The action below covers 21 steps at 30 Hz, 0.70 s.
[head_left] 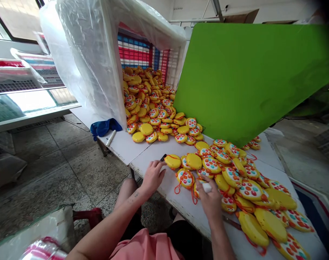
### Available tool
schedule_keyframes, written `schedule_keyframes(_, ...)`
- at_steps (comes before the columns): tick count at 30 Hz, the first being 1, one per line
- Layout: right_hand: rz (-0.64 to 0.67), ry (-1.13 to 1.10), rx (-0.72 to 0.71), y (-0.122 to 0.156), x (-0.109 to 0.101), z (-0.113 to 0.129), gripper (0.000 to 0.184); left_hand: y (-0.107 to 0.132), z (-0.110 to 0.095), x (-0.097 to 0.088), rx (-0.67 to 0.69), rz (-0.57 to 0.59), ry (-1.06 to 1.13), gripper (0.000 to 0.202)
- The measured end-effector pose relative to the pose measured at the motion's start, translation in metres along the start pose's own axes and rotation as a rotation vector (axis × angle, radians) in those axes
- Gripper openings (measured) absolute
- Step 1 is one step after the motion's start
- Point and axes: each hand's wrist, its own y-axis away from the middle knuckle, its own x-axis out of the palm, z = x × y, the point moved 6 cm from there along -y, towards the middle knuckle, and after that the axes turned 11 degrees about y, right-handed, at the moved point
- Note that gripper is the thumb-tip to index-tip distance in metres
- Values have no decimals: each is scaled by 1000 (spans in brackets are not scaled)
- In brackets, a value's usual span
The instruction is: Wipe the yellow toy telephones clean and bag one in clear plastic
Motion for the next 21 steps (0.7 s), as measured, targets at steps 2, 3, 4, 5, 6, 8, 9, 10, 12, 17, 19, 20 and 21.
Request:
schedule_keyframes(2, 55, 106, -148, 8, 8, 9, 40, -14, 14, -7, -28, 5, -97, 38)
schedule_keyframes(3, 53, 165, -196, 11, 6, 9, 35, -19, 22, -9, -48, 12, -111, 40)
schedule_keyframes(4, 44, 224, -225, 12, 0, 6, 32, -22, 29, -12, -68, 19, -110, 40)
schedule_keyframes(5, 33, 288, -243, 13, -9, 0, 28, -24, 36, -14, -84, 22, -102, 39)
schedule_keyframes(6, 24, 366, -253, 15, -19, -8, 26, -23, 42, -16, -100, 23, -95, 40)
schedule_keyframes(8, 34, 580, -255, 21, -39, -29, 23, -19, 50, -22, -132, 7, -72, 44)
schedule_keyframes(9, 57, 698, -246, 27, -47, -40, 23, -16, 52, -25, -148, -10, -54, 46)
schedule_keyframes(10, 84, 806, -235, 33, -53, -52, 24, -14, 53, -27, -165, -29, -33, 49)
schedule_keyframes(12, 137, 955, -235, 46, -58, -71, 29, -10, 54, -30, -205, -69, 24, 50)
schedule_keyframes(17, 240, 977, -345, 66, -43, -76, 31, 2, 42, -14, -332, -66, 243, 42)
schedule_keyframes(19, 292, 814, -329, 66, -33, -63, 25, 12, 33, 1, -373, -5, 340, 38)
schedule_keyframes(20, 303, 686, -295, 65, -28, -53, 21, 19, 28, 10, -402, 37, 404, 36)
schedule_keyframes(21, 303, 538, -240, 63, -22, -43, 18, 28, 24, 20, -445, 84, 493, 36)
